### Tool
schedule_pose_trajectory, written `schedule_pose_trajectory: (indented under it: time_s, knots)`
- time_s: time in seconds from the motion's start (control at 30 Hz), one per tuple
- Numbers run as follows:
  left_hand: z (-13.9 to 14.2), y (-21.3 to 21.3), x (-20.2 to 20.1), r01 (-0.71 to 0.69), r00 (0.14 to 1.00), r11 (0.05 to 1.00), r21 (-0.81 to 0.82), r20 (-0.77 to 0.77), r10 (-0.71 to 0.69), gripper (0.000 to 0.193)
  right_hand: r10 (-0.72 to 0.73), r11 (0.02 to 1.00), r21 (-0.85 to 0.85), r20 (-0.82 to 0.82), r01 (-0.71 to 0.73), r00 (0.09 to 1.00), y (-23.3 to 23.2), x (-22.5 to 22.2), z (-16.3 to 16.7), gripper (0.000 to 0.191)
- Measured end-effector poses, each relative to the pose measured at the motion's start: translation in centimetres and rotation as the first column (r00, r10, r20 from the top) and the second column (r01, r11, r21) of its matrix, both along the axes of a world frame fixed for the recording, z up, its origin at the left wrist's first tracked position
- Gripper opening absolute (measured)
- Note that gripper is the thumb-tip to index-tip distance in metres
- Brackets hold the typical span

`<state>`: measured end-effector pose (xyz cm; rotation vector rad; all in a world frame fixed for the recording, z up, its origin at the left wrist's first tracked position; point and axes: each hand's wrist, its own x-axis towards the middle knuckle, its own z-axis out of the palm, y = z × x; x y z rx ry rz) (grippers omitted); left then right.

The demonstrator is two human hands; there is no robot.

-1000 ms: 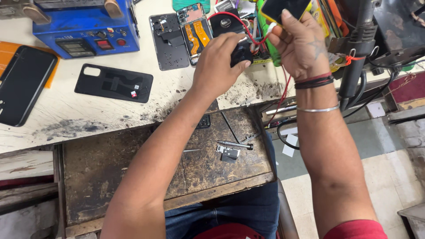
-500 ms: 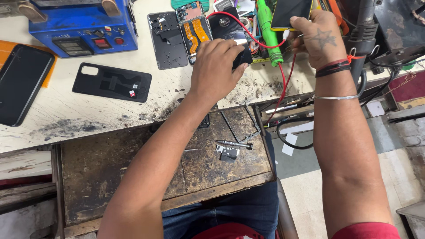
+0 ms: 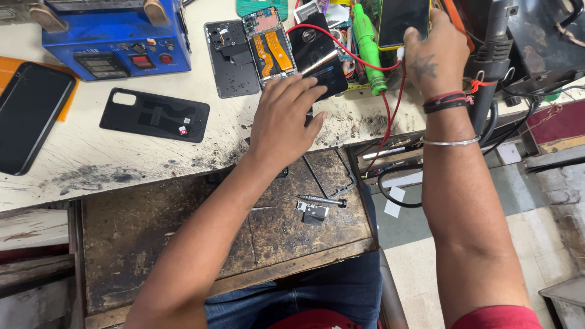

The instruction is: The person handles smartphones on a cluttered repair bench, presses a phone's buttons and turns it over, then uses a metal pry tool to open a phone frame and works the tool along the frame edges and inside the housing.

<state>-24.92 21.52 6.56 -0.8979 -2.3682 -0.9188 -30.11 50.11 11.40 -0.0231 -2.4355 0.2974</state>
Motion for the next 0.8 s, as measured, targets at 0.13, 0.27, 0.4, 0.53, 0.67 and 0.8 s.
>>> schedule_pose_trajectory:
  time_s: [0.13, 0.27, 0.4, 0.53, 0.67, 0.8]
  knots:
    - [0.7, -1.0, 2.3, 0.037, 0.999, 0.999, -0.003, 0.004, -0.037, 0.040, -0.100, 0.994, 0.049, 0.152, 0.093, 0.983, 0.6, 0.4, -1.0, 0.055]
    - [1.3, -2.0, 4.8, 0.062, 0.998, 0.998, -0.031, 0.027, -0.061, 0.039, -0.061, 0.989, 0.138, 0.034, 0.056, 0.998, 0.7, 1.0, -1.4, 0.061]
    - [1.6, -3.3, 7.8, 0.082, 0.997, 0.996, -0.026, 0.011, -0.082, 0.037, -0.072, 0.987, 0.142, -0.022, 0.074, 0.997, -0.5, 3.0, -0.5, 0.059]
    - [3.0, -4.9, 11.8, 0.206, 0.979, 0.972, 0.114, -0.023, -0.205, 0.030, 0.053, 0.998, 0.025, -0.104, -0.051, 0.993, -2.4, 8.5, 0.4, 0.033]
    - [5.2, -7.4, 18.6, 0.468, 0.794, 0.771, 0.433, 0.178, -0.581, 0.016, 0.170, 0.968, -0.165, -0.137, -0.192, 0.976, -5.4, 15.1, -0.2, 0.018]
    - [6.6, -8.6, 21.4, 0.598, 0.459, 0.407, 0.691, 0.121, -0.880, 0.019, 0.318, 0.879, -0.363, -0.036, -0.309, 0.947, -9.2, 20.6, -2.3, 0.015]
